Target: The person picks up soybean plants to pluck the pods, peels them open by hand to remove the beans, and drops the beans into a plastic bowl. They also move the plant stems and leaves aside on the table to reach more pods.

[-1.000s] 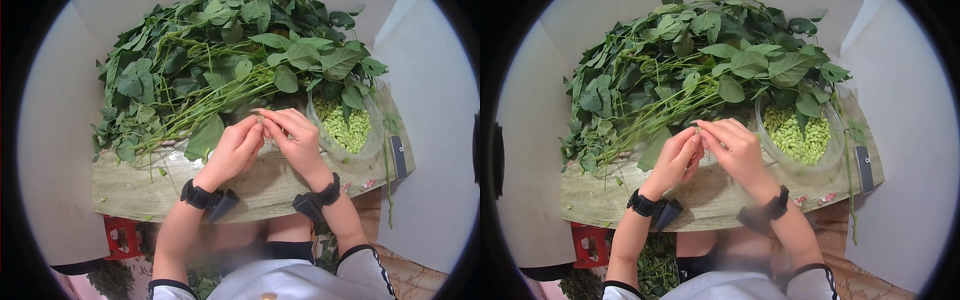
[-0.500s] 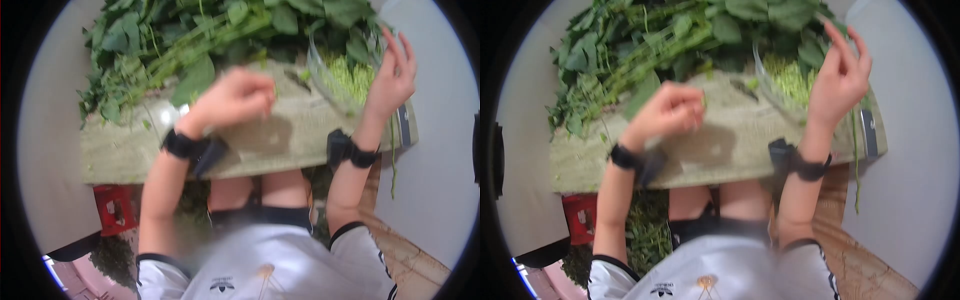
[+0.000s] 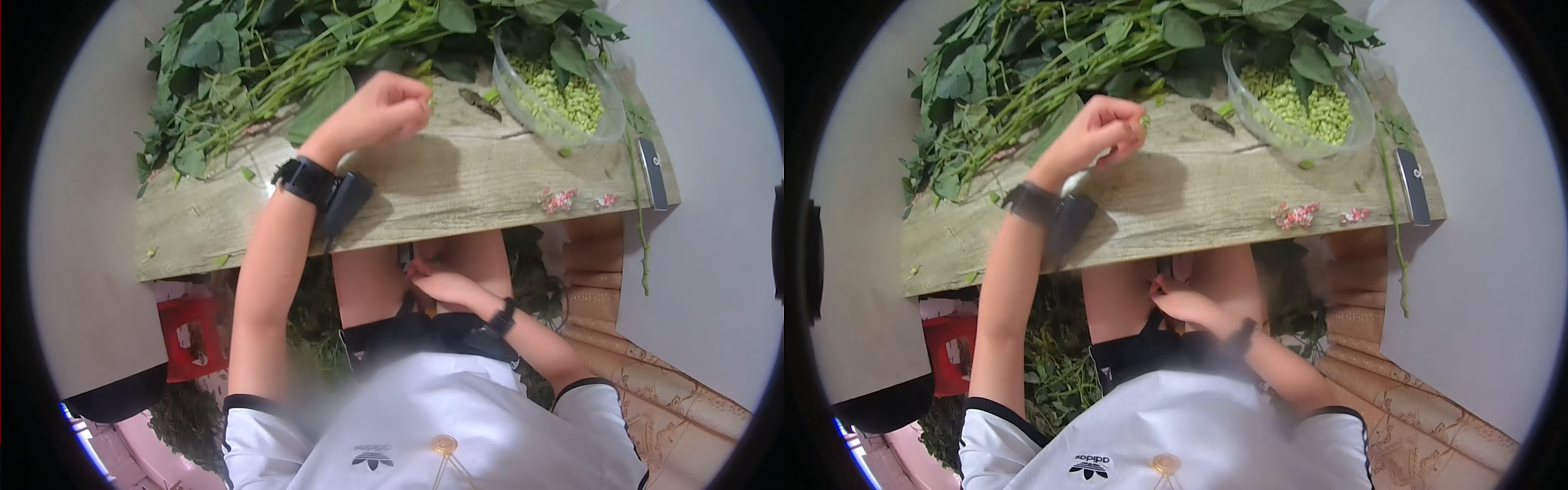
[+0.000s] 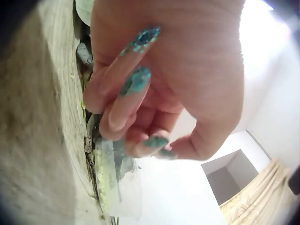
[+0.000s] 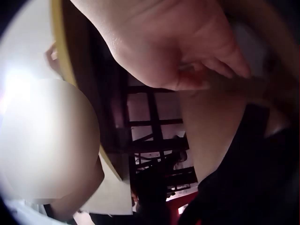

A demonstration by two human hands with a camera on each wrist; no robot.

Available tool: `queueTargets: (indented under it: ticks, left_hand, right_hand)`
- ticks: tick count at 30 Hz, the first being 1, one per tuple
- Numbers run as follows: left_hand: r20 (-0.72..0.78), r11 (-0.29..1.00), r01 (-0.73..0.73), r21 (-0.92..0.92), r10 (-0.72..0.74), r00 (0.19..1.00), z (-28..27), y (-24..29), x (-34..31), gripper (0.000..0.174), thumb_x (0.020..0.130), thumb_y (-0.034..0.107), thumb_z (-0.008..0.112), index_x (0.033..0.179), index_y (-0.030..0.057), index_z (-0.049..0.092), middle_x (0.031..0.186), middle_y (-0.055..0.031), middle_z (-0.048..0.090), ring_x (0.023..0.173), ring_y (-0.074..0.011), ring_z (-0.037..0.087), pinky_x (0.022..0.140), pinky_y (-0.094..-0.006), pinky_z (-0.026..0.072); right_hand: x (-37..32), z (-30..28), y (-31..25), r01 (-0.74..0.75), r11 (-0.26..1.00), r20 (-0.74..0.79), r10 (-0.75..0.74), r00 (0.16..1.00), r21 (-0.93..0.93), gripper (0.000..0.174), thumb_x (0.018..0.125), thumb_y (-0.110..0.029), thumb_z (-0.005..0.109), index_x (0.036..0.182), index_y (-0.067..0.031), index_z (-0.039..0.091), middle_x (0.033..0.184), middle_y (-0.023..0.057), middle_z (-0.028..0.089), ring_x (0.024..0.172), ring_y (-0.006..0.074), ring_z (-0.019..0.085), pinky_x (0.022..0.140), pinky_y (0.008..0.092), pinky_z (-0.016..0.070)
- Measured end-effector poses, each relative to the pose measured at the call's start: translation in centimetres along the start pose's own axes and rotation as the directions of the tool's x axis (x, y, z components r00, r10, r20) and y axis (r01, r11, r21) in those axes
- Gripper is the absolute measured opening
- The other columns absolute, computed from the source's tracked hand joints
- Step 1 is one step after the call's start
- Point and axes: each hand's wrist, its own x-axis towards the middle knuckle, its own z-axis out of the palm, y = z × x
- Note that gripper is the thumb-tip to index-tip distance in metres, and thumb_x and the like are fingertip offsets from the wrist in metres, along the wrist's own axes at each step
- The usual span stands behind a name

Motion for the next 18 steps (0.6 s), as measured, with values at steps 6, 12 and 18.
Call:
queueTargets:
  ticks: [6,12,18]
  left_hand:
    - [0.082,0.977,0.208,-0.043,-0.204,0.976,1.1,1.5,-0.6,0.02,0.086,0.022,0.07,0.082,0.0044,0.062,0.066,0.0029,0.061,0.047,-0.0007,0.048,0.041,-0.0178,0.0312]
    - [0.085,0.98,0.199,-0.005,-0.198,0.977,1.5,2.5,-0.5,0.022,0.092,0.023,0.064,0.081,0.0038,0.064,0.066,0.0032,0.06,0.049,-0.0006,0.047,0.043,-0.018,0.0302]
    - [-0.119,0.995,0.084,0.058,-0.077,0.99,0.9,2.2,-0.3,0.028,0.099,0.028,0.056,0.086,0.0037,0.063,0.063,0.0047,0.054,0.048,-0.0015,0.045,0.044,-0.0175,0.0314]
  right_hand:
    - [5.8,2.2,3.2,0.076,0.766,-0.149,0.026,0.988,0.638,0.029,0.098,-0.027,0.057,0.118,-0.0061,0.056,0.099,0.0034,0.058,0.085,0.0105,0.055,0.072,0.0246,0.0479]
    - [4.9,-0.6,5.7,-0.268,0.803,0.249,0.153,0.956,0.533,0.02,0.097,-0.015,0.055,0.112,-0.0035,0.059,0.084,0.0003,0.063,0.079,0.0092,0.061,0.068,0.0229,0.0506]
    - [-7.9,-10.0,-14.9,0.158,0.974,0.071,-0.171,0.983,0.164,0.018,0.092,-0.006,0.046,0.094,-0.0007,0.063,0.087,0.0064,0.07,0.07,0.0141,0.068,0.067,0.027,0.0541]
